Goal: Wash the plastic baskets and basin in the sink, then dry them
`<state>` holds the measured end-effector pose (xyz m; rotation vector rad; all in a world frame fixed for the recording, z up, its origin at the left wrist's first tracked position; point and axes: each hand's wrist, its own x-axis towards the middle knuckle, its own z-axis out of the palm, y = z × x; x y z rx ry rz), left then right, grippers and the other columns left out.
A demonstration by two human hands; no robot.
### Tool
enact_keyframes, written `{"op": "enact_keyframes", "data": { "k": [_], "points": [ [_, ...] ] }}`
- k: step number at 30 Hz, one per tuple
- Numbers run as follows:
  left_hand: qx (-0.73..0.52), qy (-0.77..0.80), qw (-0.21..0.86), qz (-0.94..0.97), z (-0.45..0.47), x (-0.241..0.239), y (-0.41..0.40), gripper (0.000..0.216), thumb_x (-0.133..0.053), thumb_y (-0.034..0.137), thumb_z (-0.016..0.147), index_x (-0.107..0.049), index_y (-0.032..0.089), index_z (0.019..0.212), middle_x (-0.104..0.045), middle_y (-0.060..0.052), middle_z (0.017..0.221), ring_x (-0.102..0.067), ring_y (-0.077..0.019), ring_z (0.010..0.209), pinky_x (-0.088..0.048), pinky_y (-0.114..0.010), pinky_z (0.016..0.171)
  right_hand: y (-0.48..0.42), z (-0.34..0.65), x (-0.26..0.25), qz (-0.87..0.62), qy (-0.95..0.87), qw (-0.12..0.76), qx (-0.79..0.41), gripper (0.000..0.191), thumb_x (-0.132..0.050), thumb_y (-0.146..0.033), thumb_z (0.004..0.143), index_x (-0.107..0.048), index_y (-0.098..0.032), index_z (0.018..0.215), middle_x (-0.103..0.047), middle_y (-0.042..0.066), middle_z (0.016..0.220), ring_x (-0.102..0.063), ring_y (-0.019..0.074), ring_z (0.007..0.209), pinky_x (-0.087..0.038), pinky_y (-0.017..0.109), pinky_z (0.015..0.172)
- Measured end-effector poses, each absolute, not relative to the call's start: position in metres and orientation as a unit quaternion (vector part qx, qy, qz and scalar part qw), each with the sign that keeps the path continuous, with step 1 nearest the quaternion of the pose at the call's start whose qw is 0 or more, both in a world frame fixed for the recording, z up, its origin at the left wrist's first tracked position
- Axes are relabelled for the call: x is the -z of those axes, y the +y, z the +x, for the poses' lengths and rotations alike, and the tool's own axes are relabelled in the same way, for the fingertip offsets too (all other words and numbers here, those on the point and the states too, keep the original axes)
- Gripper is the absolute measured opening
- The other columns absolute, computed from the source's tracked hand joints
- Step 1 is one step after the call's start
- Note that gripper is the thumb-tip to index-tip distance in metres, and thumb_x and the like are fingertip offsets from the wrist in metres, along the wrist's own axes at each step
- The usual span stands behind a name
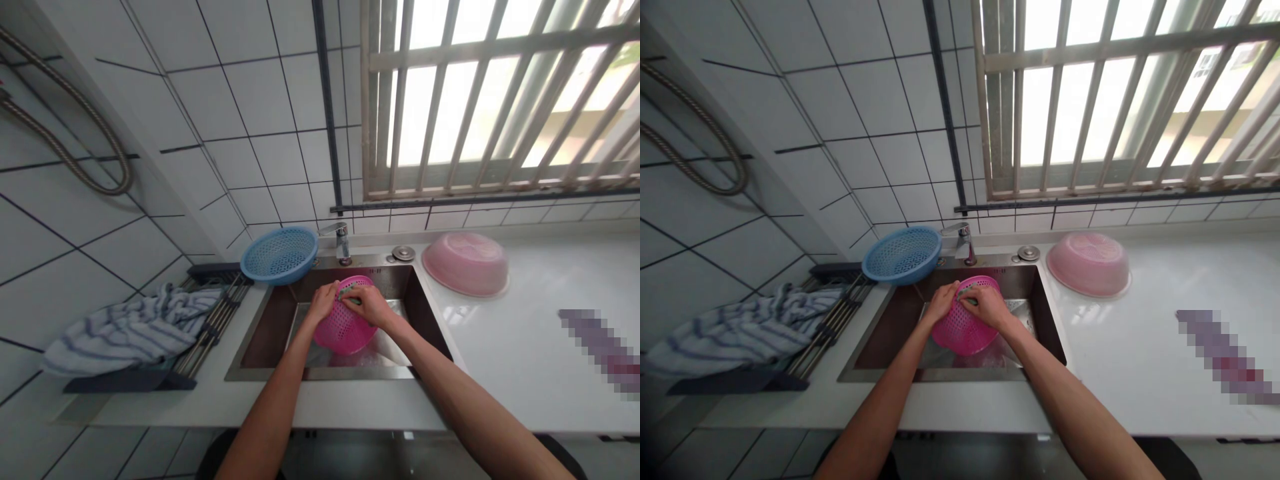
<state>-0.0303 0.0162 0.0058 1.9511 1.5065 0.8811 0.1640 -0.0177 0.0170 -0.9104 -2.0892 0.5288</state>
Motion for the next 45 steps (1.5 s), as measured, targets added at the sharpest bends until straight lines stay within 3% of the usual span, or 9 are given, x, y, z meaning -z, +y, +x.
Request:
{"op": "enact_keyframes", "data": {
  "k": [5, 10, 17, 22, 27, 32, 38, 41, 45],
  "points": [
    [-0.321, 0.543, 0.269, 0.727, -0.03, -0.008, 0.015, 0.057, -0.033, 0.058, 0.099, -0.066, 0.018, 0.075, -0.072, -0.008, 0.082, -0.064, -0.0251, 0.082, -0.046, -0.033, 0.079, -0.001, 0.182, -0.005, -0.452, -0.775, 0.408, -0.171, 0.021, -0.064, -0.03, 0.098, -0.08, -0.027, 0.11, -0.08, 0.006, 0.11, -0.074, 0.0224, 0.098, -0.053, 0.032, 0.091],
    [-0.313, 0.532, 0.288, 0.732, -0.026, -0.01, 0.012, 0.056, -0.036, 0.059, 0.099, -0.068, 0.017, 0.077, -0.073, -0.008, 0.085, -0.064, -0.0253, 0.083, -0.046, -0.032, 0.078, 0.011, 0.203, 0.004, -0.558, -0.693, 0.42, -0.179, 0.023, -0.059, -0.031, 0.098, -0.081, -0.023, 0.102, -0.081, 0.007, 0.097, -0.076, 0.0238, 0.089, -0.054, 0.031, 0.083],
    [-0.382, 0.496, 0.337, 0.703, -0.019, 0.0, 0.013, 0.058, -0.034, 0.064, 0.097, -0.065, 0.016, 0.086, -0.072, -0.007, 0.09, -0.061, -0.0225, 0.085, -0.049, -0.032, 0.083, -0.003, 0.2, -0.014, -0.493, -0.724, 0.456, -0.157, 0.024, -0.059, -0.033, 0.099, -0.079, -0.025, 0.109, -0.08, 0.006, 0.108, -0.074, 0.0236, 0.095, -0.054, 0.033, 0.089],
    [-0.318, 0.495, 0.328, 0.739, -0.029, 0.0, 0.018, 0.047, -0.035, 0.051, 0.098, -0.068, 0.018, 0.092, -0.075, -0.009, 0.103, -0.065, -0.0245, 0.099, -0.048, -0.036, 0.098, -0.007, 0.196, -0.018, -0.479, -0.752, 0.429, -0.148, 0.021, -0.061, -0.029, 0.098, -0.079, -0.024, 0.106, -0.08, 0.006, 0.105, -0.073, 0.0229, 0.096, -0.053, 0.033, 0.089],
    [-0.288, 0.509, 0.283, 0.76, -0.037, -0.016, 0.016, 0.045, -0.031, 0.041, 0.098, -0.07, 0.021, 0.089, -0.074, -0.005, 0.094, -0.065, -0.0222, 0.09, -0.048, -0.032, 0.088, -0.017, 0.175, -0.017, -0.408, -0.796, 0.402, -0.196, 0.021, -0.063, -0.024, 0.097, -0.08, -0.025, 0.108, -0.08, 0.005, 0.103, -0.074, 0.0208, 0.092, -0.053, 0.031, 0.086],
    [-0.27, 0.533, 0.321, 0.735, -0.031, -0.017, 0.015, 0.061, -0.034, 0.061, 0.097, -0.071, 0.018, 0.075, -0.073, -0.007, 0.077, -0.066, -0.0256, 0.081, -0.048, -0.032, 0.078, -0.024, 0.157, -0.017, -0.341, -0.851, 0.349, -0.195, 0.021, -0.067, -0.023, 0.094, -0.081, -0.028, 0.11, -0.081, 0.004, 0.104, -0.074, 0.0208, 0.095, -0.053, 0.029, 0.089],
    [-0.27, 0.473, 0.325, 0.773, -0.027, -0.02, 0.008, 0.053, -0.042, 0.055, 0.099, -0.079, 0.017, 0.094, -0.078, -0.005, 0.091, -0.068, -0.0254, 0.088, -0.047, -0.03, 0.08, -0.007, 0.186, -0.013, -0.443, -0.773, 0.409, -0.198, 0.023, -0.064, -0.022, 0.096, -0.08, -0.026, 0.111, -0.081, 0.004, 0.105, -0.075, 0.0211, 0.093, -0.054, 0.03, 0.087],
    [-0.298, 0.458, 0.322, 0.773, -0.025, -0.018, 0.008, 0.055, -0.039, 0.055, 0.101, -0.077, 0.016, 0.093, -0.077, -0.005, 0.089, -0.067, -0.0237, 0.085, -0.048, -0.029, 0.079, -0.009, 0.19, -0.015, -0.462, -0.75, 0.43, -0.2, 0.02, -0.064, -0.025, 0.096, -0.081, -0.024, 0.108, -0.081, 0.004, 0.099, -0.074, 0.0199, 0.083, -0.054, 0.029, 0.08],
    [-0.332, 0.466, 0.32, 0.755, -0.027, -0.008, 0.013, 0.055, -0.039, 0.054, 0.101, -0.076, 0.015, 0.09, -0.077, -0.008, 0.092, -0.068, -0.0246, 0.087, -0.05, -0.031, 0.083, -0.021, 0.172, -0.019, -0.4, -0.811, 0.384, -0.188, 0.02, -0.067, -0.023, 0.094, -0.082, -0.026, 0.107, -0.081, 0.004, 0.095, -0.074, 0.0191, 0.079, -0.053, 0.029, 0.08]
  ]
}}
